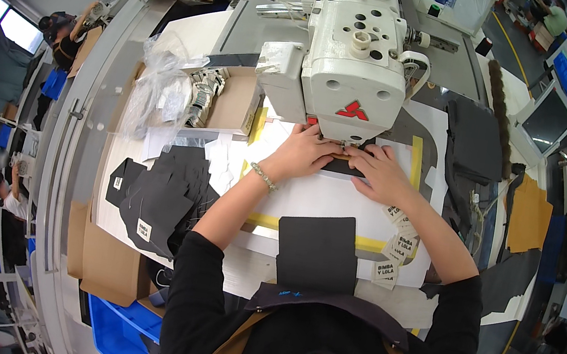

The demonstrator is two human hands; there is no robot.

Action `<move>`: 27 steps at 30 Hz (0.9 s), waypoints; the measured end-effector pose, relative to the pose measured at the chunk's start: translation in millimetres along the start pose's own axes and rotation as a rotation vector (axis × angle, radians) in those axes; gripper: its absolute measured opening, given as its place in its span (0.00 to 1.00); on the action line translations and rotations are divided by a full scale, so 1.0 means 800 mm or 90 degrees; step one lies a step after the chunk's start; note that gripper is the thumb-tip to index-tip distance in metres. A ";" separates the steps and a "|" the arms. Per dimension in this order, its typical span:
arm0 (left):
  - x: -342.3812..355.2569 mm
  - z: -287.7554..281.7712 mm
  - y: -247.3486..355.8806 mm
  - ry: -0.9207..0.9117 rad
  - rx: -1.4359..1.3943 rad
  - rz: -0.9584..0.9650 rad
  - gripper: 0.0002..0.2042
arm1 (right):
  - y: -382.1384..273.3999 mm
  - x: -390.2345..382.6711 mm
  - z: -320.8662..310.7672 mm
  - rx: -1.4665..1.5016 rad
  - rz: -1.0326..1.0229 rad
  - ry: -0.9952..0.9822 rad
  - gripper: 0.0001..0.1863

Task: Using a sewing machine to attach small white labels to black leather pieces.

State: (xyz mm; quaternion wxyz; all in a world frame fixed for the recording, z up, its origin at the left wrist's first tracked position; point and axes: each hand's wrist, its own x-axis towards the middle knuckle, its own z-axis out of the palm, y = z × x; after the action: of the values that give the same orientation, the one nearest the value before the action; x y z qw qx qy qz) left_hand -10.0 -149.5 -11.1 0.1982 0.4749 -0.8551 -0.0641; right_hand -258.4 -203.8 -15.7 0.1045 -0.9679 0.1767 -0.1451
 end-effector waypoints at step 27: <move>0.003 -0.004 -0.004 -0.038 0.007 -0.012 0.11 | 0.009 -0.007 -0.001 0.113 -0.044 0.214 0.12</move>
State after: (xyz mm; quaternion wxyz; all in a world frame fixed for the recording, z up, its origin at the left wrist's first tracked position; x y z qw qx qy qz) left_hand -7.7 -153.2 -8.7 0.1695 0.4820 -0.8563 -0.0751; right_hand -265.6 -208.7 -18.2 0.1533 -0.9225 0.1447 -0.3234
